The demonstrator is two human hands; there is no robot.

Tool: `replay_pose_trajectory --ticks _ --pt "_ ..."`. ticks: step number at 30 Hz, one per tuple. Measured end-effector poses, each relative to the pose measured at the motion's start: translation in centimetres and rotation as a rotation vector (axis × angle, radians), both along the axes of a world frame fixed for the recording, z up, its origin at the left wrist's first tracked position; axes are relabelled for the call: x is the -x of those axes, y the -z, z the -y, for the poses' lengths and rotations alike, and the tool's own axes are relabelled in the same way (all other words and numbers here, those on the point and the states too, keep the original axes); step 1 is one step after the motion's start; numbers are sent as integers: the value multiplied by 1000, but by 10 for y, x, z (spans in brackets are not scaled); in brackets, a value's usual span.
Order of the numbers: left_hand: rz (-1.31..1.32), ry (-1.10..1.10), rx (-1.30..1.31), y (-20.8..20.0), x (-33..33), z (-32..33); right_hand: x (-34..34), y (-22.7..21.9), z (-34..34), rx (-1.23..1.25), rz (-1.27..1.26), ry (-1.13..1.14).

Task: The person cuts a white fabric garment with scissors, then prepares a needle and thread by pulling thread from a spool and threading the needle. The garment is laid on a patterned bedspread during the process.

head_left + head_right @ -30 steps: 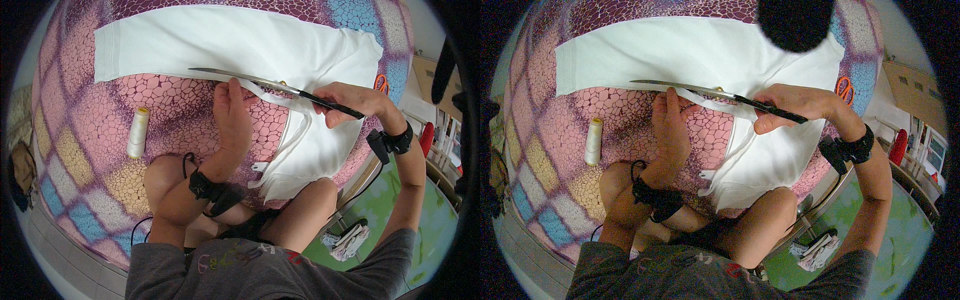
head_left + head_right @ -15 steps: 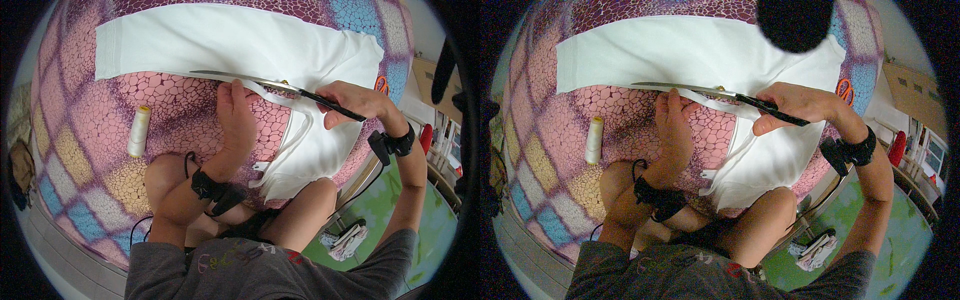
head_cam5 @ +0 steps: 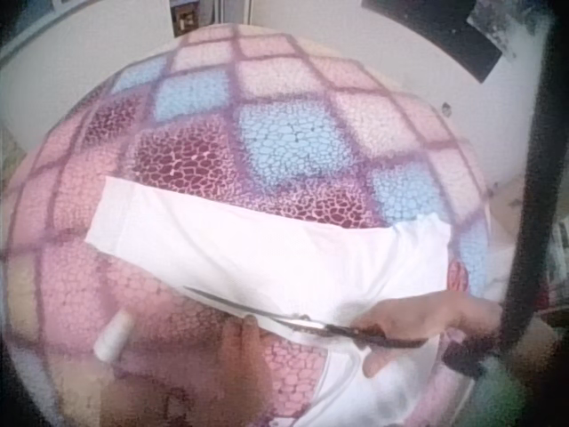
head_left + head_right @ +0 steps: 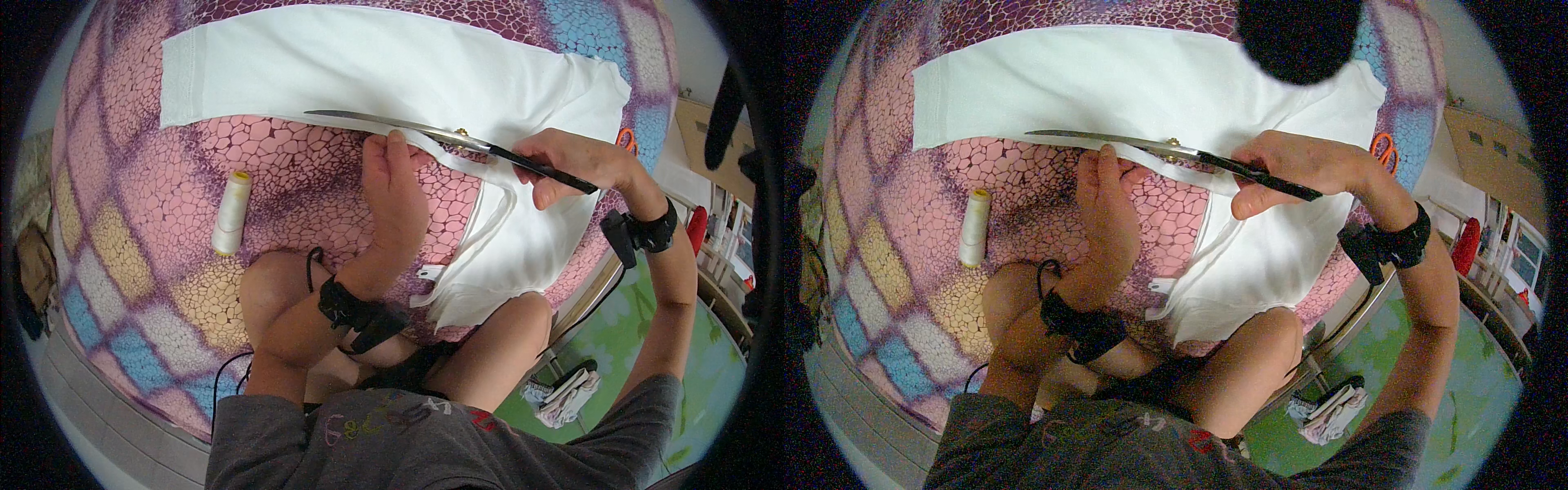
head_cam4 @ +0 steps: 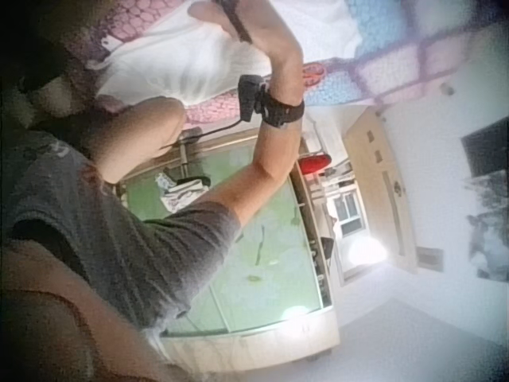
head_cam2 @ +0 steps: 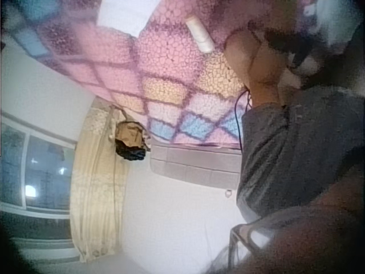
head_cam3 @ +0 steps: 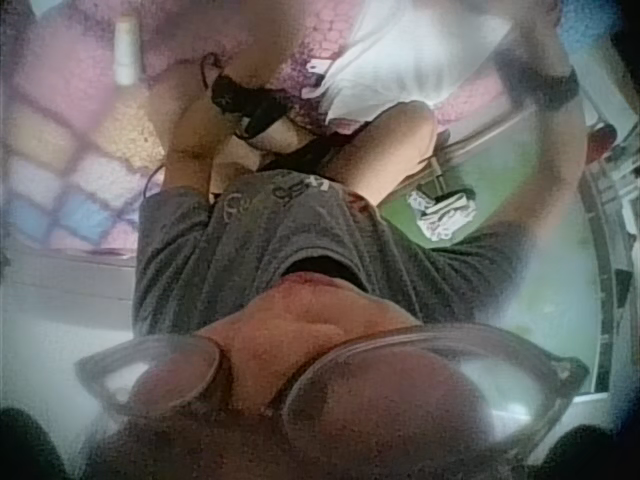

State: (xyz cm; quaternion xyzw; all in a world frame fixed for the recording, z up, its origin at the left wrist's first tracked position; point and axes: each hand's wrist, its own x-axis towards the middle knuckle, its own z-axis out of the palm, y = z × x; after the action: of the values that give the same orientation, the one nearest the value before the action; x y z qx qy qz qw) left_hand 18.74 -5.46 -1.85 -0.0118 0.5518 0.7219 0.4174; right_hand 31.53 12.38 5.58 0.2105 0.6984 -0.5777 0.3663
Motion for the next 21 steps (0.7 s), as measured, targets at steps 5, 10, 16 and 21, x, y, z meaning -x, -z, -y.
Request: replay_pose_trajectory --ticks 5,10,16,21 --pt "-30 18 14 2 0 2 0 0 -3 -46 4 -8" --pt "-56 47 46 4 1 4 3 -4 -5 -8 51 52" --pt "-132 81 68 7 1 5 4 2 1 18 -21 19" --pt "-80 63 51 -2 1 2 13 1 4 -63 -88 -20"
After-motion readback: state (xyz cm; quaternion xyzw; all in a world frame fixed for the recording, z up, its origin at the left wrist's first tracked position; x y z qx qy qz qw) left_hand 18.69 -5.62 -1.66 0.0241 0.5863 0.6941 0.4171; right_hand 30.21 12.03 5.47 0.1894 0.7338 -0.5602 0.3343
